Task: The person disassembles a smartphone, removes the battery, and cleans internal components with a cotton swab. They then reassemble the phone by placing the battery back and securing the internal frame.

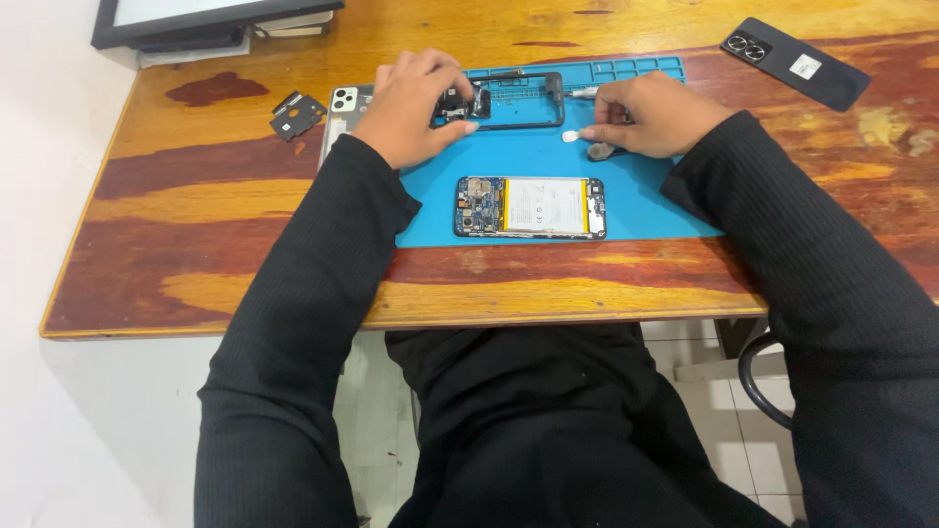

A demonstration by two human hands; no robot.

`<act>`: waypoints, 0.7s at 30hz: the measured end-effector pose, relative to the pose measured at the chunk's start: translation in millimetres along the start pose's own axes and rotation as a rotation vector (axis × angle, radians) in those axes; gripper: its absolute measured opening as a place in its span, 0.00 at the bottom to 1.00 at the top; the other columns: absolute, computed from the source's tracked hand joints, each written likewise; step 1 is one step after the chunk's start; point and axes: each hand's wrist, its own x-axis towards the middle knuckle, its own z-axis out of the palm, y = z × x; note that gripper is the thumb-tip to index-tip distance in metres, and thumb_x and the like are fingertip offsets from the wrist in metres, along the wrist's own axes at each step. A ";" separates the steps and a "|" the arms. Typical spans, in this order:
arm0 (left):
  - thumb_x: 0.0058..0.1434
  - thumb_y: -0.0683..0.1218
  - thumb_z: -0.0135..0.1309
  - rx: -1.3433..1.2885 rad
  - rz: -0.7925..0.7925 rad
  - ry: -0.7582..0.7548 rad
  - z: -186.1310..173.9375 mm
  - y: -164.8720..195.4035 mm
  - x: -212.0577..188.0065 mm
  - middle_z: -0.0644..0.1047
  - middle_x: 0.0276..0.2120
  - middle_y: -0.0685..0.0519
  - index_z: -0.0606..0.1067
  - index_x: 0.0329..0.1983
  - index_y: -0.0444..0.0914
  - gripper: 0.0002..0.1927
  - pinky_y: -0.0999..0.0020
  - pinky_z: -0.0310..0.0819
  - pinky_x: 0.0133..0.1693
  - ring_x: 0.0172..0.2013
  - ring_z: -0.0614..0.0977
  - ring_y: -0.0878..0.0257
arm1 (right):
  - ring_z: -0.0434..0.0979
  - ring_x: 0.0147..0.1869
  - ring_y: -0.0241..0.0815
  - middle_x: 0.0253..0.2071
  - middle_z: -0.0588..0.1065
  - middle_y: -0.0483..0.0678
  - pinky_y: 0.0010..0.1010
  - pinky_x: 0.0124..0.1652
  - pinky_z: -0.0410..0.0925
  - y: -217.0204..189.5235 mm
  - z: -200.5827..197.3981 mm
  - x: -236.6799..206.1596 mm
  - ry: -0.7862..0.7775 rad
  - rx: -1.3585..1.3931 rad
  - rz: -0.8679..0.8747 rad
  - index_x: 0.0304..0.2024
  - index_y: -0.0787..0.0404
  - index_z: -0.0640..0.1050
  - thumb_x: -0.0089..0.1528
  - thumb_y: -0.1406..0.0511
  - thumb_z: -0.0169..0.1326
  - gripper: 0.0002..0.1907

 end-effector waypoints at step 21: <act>0.54 0.63 0.73 -0.340 -0.041 -0.006 -14.6 -5.9 7.1 0.79 0.52 0.44 0.73 0.65 0.36 0.43 0.58 0.71 0.58 0.56 0.79 0.52 | 0.81 0.32 0.47 0.28 0.80 0.52 0.37 0.33 0.70 4.4 4.4 1.1 -0.017 0.005 0.008 0.36 0.62 0.78 0.64 0.53 0.60 0.19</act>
